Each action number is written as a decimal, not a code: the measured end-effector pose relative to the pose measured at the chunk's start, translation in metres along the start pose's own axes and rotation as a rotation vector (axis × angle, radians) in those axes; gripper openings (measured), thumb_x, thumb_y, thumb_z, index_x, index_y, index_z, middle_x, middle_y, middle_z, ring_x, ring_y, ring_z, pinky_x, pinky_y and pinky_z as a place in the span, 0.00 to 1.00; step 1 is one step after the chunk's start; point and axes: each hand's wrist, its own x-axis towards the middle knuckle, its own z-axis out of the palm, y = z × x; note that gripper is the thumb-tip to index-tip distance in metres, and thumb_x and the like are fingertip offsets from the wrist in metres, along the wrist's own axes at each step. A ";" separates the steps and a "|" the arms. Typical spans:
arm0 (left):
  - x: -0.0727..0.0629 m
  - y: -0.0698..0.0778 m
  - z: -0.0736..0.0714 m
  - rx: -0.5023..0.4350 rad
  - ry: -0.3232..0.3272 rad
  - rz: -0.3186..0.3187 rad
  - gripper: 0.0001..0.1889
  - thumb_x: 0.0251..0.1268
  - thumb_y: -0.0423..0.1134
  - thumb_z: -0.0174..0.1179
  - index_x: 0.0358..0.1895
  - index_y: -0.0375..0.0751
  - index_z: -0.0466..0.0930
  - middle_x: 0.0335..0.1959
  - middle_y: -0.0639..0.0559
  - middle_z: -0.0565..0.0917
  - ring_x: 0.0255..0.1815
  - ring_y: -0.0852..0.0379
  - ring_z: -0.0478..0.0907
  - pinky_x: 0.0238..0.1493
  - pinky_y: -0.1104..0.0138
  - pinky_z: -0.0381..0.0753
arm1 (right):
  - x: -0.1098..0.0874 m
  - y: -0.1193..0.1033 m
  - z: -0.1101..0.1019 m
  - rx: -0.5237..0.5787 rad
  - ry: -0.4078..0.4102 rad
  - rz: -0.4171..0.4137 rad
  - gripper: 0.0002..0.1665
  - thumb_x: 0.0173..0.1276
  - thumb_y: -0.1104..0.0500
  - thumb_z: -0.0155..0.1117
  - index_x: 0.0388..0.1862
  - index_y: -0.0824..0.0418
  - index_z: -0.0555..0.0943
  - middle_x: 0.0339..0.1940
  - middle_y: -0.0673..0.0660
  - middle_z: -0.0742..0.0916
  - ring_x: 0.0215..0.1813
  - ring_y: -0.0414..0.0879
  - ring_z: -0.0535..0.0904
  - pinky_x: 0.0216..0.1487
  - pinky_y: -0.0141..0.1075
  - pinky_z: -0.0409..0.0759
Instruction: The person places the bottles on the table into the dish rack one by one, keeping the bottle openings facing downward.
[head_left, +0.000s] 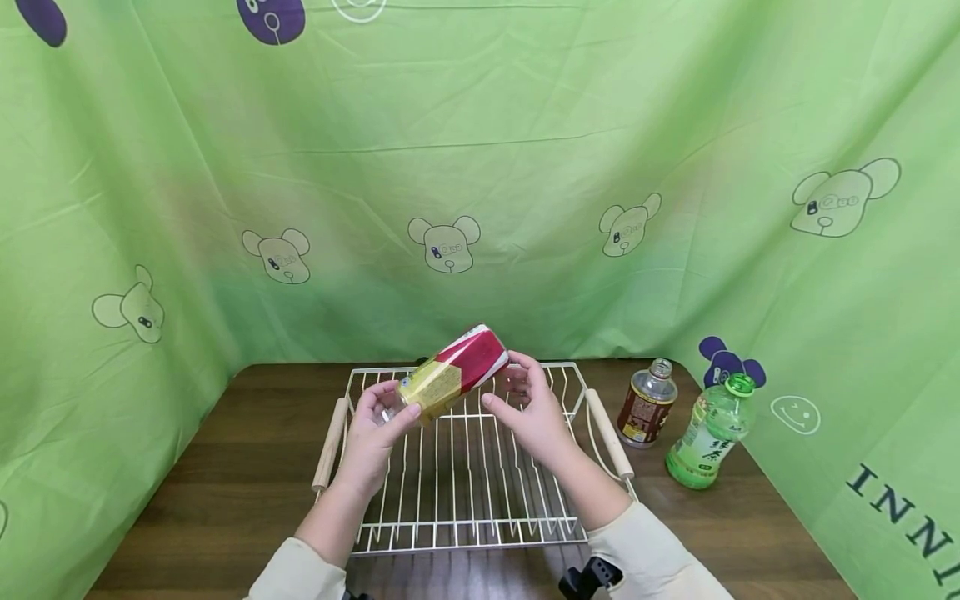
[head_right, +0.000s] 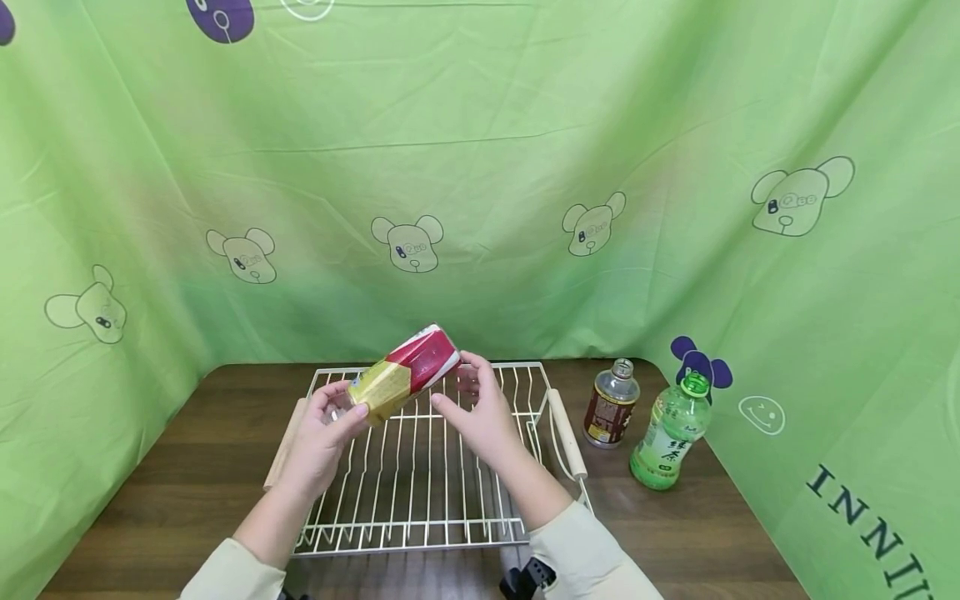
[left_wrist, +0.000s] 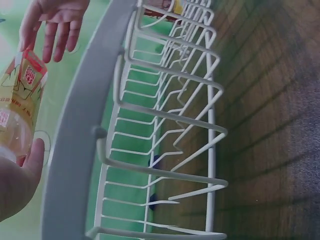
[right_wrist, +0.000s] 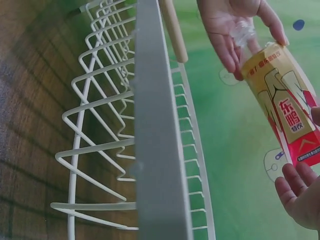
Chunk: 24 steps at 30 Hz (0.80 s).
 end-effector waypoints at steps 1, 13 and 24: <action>0.000 -0.001 0.000 0.012 -0.013 -0.009 0.25 0.57 0.24 0.58 0.58 0.31 0.63 0.45 0.50 0.72 0.46 0.61 0.75 0.46 0.72 0.82 | 0.001 0.000 0.000 0.018 0.001 0.001 0.40 0.61 0.64 0.69 0.70 0.60 0.62 0.58 0.65 0.79 0.57 0.59 0.78 0.58 0.44 0.75; -0.006 -0.007 0.002 0.114 -0.144 -0.080 0.30 0.56 0.28 0.61 0.63 0.30 0.63 0.46 0.47 0.72 0.43 0.61 0.77 0.42 0.71 0.81 | 0.002 -0.003 0.001 0.074 -0.023 0.035 0.45 0.63 0.64 0.67 0.75 0.60 0.56 0.60 0.65 0.76 0.57 0.58 0.79 0.62 0.48 0.77; -0.010 -0.009 0.010 0.143 -0.173 -0.125 0.29 0.56 0.28 0.62 0.61 0.33 0.61 0.46 0.46 0.71 0.45 0.59 0.78 0.42 0.67 0.81 | 0.003 -0.008 0.010 0.105 -0.035 0.080 0.54 0.61 0.64 0.69 0.78 0.52 0.48 0.65 0.68 0.72 0.56 0.63 0.81 0.52 0.46 0.83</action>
